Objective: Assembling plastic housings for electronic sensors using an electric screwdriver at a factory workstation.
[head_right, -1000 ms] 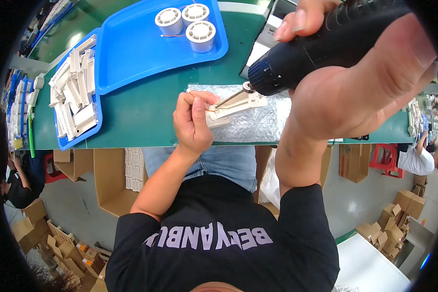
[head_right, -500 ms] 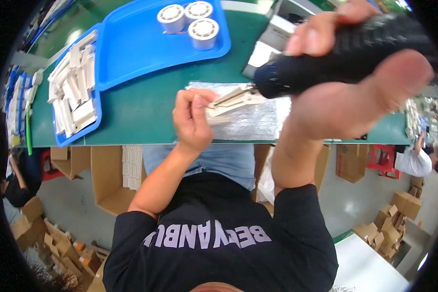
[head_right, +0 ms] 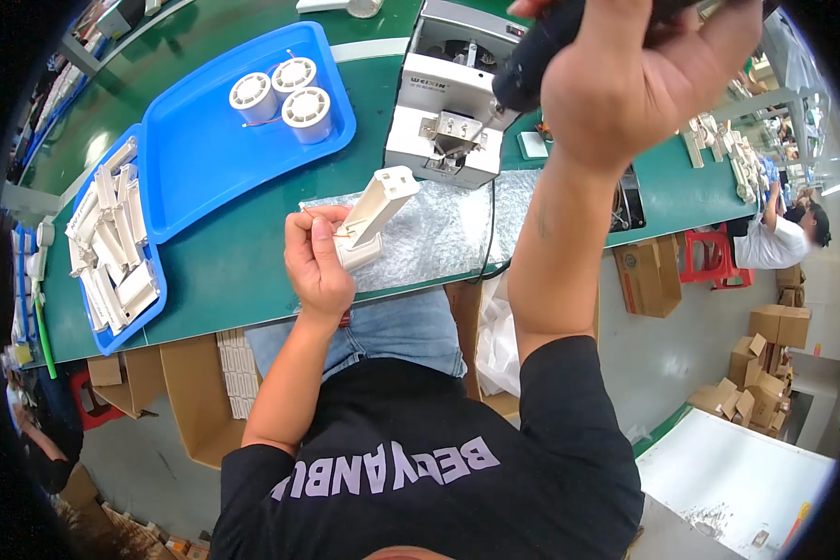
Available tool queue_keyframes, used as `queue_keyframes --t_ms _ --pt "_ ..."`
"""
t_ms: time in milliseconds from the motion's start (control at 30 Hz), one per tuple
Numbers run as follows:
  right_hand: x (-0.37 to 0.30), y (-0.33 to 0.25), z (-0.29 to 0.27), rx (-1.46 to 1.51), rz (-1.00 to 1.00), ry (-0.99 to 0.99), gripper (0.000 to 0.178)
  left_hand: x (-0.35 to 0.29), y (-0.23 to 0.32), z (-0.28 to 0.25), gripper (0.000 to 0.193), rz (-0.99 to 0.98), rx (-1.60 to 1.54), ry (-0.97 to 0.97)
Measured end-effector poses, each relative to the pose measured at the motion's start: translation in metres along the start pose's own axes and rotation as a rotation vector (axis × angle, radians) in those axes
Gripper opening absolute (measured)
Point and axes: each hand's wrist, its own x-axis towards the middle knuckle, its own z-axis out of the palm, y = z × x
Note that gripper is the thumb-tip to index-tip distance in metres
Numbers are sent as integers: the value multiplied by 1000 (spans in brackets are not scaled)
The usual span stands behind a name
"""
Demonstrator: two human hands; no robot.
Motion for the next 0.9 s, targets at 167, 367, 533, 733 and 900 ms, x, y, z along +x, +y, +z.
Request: queue_keyframes --t_ms 167,367,533,733,900 --pt "-10 2 23 -61 171 146 38 3 6 1 14 19 24 -24" --pt "-20 -12 -17 469 470 -19 46 2 -1 0 15 40 36 -8" --pt "-24 -60 -11 990 500 -46 68 2 0 1 14 57 54 -48" --pt "-29 -58 -3 948 474 -20 68 0 0 2 13 91 65 -29" --pt "-35 -54 2 898 464 -14 68 0 0 1 13 62 53 -47"
